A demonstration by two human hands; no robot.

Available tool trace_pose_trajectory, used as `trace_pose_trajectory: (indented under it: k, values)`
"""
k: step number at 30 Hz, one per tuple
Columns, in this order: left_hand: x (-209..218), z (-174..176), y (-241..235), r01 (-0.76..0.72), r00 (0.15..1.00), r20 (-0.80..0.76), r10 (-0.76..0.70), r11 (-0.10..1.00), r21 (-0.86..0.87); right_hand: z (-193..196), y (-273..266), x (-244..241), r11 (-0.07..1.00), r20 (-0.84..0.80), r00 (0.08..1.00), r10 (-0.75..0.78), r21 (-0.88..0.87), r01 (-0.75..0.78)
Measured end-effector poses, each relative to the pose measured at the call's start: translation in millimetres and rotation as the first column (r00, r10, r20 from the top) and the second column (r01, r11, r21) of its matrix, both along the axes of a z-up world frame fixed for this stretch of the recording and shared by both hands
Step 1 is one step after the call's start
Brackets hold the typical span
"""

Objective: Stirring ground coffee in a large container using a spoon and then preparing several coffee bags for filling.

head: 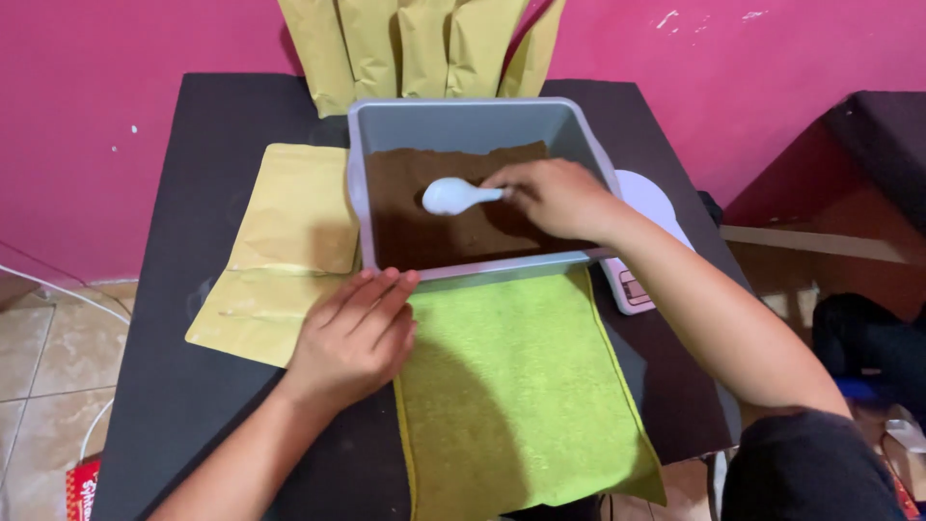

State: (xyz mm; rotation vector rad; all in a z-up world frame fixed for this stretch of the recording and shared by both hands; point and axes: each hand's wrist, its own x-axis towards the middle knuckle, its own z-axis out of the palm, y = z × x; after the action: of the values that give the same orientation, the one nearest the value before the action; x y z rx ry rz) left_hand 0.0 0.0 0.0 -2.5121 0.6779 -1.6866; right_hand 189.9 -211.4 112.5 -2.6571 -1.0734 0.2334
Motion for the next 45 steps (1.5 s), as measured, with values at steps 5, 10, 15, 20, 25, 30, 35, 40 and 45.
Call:
trace_pose_trajectory:
  k: [5,10,15,20,25,30,35,40,45]
  values:
    - [-5,4,2,0.06,0.995,-0.075,-0.064,0.996,-0.06,-32,16,19,0.967,-0.035,0.999,-0.04,-0.253,0.03]
    - [-4,4,4,0.093,0.994,-0.054,-0.098,0.991,-0.095,-47,-9,80,0.841,0.514,0.857,-0.045,-0.443,0.31]
    - [-11,6,7,0.098,0.964,-0.243,-0.107,0.994,-0.047,10,39,33,0.915,0.206,0.977,-0.061,-0.379,0.137]
    - [-11,4,6,0.089,0.965,-0.245,-0.097,0.995,-0.044,-17,57,44,0.867,0.046,0.999,-0.027,-0.496,0.046]
    - [-12,3,7,0.088,0.963,-0.253,-0.094,0.996,-0.034,-9,32,71,0.717,0.356,0.934,-0.038,-0.641,0.274]
    - [-9,8,3,0.094,0.966,-0.238,-0.104,0.994,-0.052,8,65,50,0.918,0.141,0.99,-0.009,-0.391,0.064]
    - [-8,8,2,0.087,0.967,-0.237,-0.093,0.995,-0.039,-10,83,72,0.814,0.089,0.995,-0.054,-0.573,0.095]
    - [-10,19,-1,0.108,0.958,-0.258,-0.123,0.992,-0.069,20,84,66,0.712,0.206,0.978,-0.016,-0.684,0.156]
    - [-9,15,-7,0.081,0.951,-0.292,-0.104,0.993,-0.088,-8,96,46,0.891,-0.096,0.976,0.197,-0.398,-0.219]
